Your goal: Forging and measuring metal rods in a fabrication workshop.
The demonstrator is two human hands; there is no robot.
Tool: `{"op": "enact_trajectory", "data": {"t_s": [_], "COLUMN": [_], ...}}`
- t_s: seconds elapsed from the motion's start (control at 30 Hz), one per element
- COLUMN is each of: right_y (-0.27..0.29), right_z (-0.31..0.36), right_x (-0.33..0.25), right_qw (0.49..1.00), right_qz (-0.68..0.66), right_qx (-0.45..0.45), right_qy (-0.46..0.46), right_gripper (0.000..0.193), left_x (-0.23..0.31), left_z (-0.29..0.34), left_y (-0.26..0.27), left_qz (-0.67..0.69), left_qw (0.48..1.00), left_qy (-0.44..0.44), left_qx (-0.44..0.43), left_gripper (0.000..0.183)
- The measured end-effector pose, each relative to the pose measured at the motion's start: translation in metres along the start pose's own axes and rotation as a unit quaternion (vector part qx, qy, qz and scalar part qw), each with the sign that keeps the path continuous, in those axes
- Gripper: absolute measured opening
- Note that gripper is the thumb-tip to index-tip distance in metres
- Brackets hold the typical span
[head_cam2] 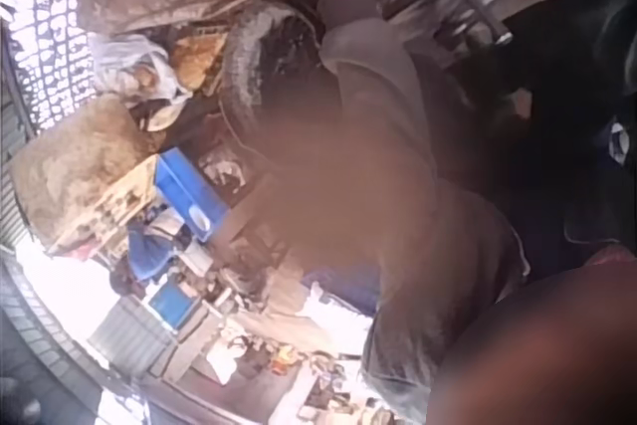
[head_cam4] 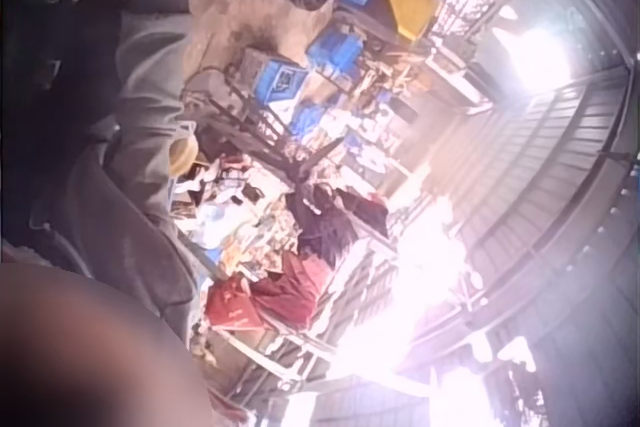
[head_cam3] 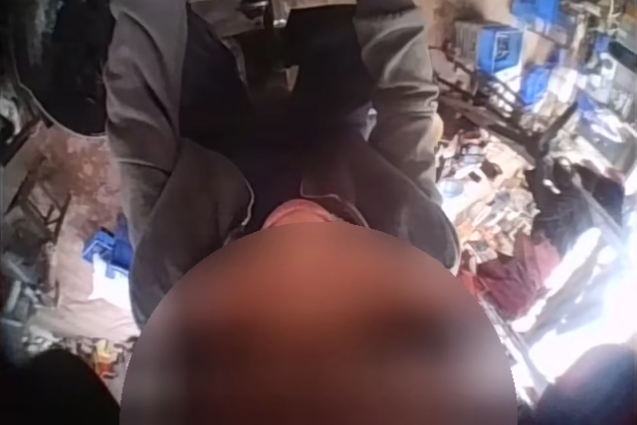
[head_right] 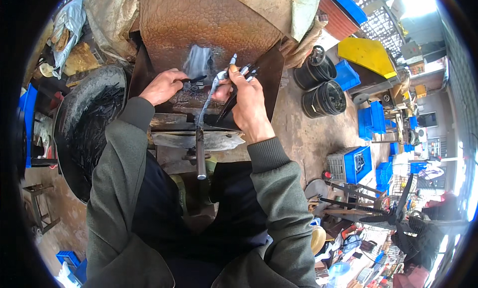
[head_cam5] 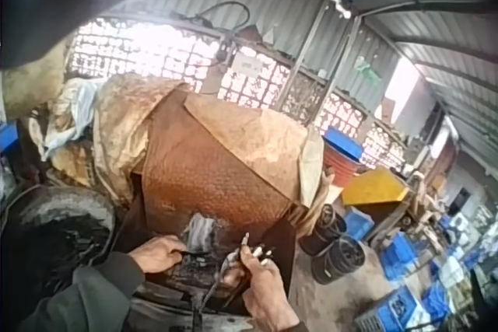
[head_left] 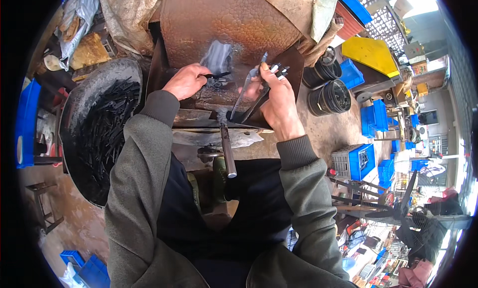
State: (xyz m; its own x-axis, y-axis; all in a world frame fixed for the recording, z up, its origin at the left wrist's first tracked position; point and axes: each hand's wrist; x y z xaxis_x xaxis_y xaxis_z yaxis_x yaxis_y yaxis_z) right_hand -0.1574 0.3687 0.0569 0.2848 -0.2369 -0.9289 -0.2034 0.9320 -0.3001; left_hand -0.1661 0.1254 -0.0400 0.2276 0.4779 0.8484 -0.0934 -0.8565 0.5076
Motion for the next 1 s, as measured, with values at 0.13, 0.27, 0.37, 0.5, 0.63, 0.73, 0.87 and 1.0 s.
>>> {"op": "enact_trajectory", "data": {"t_s": [0.13, 0.27, 0.37, 0.5, 0.63, 0.73, 0.87, 1.0], "right_y": [0.000, 0.003, 0.006, 0.019, 0.010, 0.006, 0.078, 0.041], "right_z": [0.002, 0.000, 0.002, 0.005, 0.026, 0.055, 0.066, 0.067], "right_x": [-0.006, -0.008, -0.010, -0.006, -0.004, 0.000, 0.047, 0.064], "right_qw": [0.997, 0.988, 0.987, 0.996, 0.993, 0.950, 0.922, 0.822], "right_qz": [-0.070, -0.128, -0.132, -0.085, 0.111, 0.311, 0.371, 0.491], "right_qx": [0.042, 0.083, 0.087, 0.003, -0.032, -0.017, -0.095, -0.232], "right_qy": [-0.016, -0.033, -0.034, -0.030, -0.019, 0.016, -0.066, 0.174], "right_gripper": [0.022, 0.022, 0.022, 0.021, 0.019, 0.016, 0.010, 0.020], "left_x": [0.008, 0.030, 0.036, 0.047, 0.073, 0.136, 0.219, 0.246], "left_z": [0.001, 0.005, 0.006, 0.009, 0.010, 0.022, 0.067, 0.092], "left_y": [0.005, 0.010, 0.009, 0.016, 0.023, 0.013, 0.017, 0.002], "left_qz": [-0.004, -0.095, -0.133, -0.113, 0.081, 0.267, 0.415, 0.490], "left_qw": [0.999, 0.995, 0.991, 0.993, 0.987, 0.949, 0.885, 0.785], "left_qy": [-0.017, -0.012, 0.000, 0.008, -0.091, -0.159, -0.103, -0.279], "left_qx": [-0.030, -0.033, -0.018, 0.029, 0.100, 0.048, -0.183, -0.259], "left_gripper": [0.026, 0.026, 0.025, 0.024, 0.025, 0.030, 0.035, 0.045]}}
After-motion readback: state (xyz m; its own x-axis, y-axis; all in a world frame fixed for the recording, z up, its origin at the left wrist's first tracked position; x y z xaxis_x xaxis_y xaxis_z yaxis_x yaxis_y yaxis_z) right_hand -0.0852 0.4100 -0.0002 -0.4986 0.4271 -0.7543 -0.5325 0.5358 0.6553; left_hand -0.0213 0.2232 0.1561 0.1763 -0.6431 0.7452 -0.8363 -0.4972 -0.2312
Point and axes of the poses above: each hand's wrist, its own z-axis away from the middle knuckle, its own y-axis out of the back of the hand, x = y × z, and after that the axes turned 5 degrees about z, right-handed
